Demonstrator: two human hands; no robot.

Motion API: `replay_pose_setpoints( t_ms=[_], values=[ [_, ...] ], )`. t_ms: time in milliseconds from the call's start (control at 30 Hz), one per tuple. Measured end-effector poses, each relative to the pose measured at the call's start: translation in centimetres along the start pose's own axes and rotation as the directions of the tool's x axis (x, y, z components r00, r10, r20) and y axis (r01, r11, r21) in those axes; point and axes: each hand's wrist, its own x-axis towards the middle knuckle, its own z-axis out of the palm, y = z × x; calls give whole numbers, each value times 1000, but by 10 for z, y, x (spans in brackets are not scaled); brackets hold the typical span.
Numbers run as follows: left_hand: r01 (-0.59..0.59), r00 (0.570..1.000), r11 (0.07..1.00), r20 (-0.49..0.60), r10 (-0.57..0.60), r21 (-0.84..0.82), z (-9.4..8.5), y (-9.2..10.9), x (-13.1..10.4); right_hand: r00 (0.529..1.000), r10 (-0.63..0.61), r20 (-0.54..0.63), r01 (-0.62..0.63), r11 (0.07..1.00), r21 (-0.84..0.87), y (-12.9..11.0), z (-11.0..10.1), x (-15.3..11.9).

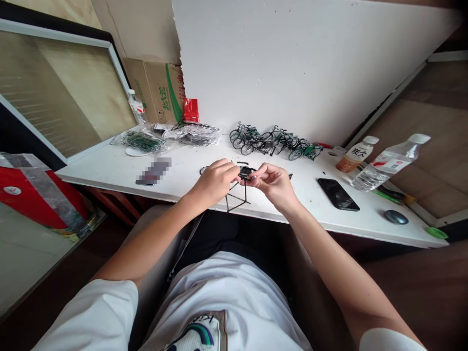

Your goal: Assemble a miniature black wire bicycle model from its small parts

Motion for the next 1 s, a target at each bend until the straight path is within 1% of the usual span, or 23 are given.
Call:
replay_pose_setpoints(
  t_ms=[100,333,467,600,733,900,1000],
  values=[
    [-27,1000,999,-10,27,39,-4,2,0,1000,7,1,-7,1000,27,-3,3,-3],
    [-56,998,998,-13,56,3,-9,5,1,1000,-9,-14,10,999,31,-9,9,-9],
    [-62,998,998,-34,62,-12,-8,5,1,998,-47,-35,48,998,44,-6,13,-11],
    [-50,998,999,-42,49,-18,-6,5,1,991,-95,-89,96,995,10,0,17,-14],
    [-57,996,997,-71,53,-47,-4,7,0,983,-151,-108,155,987,33,2,19,-13],
    [-57,994,996,-102,51,-66,-6,12,2,979,-180,-100,181,983,3,-3,22,-13],
    [-39,992,992,-127,24,-118,-12,14,3,963,-235,-133,230,972,-49,-10,23,-15]
  ],
)
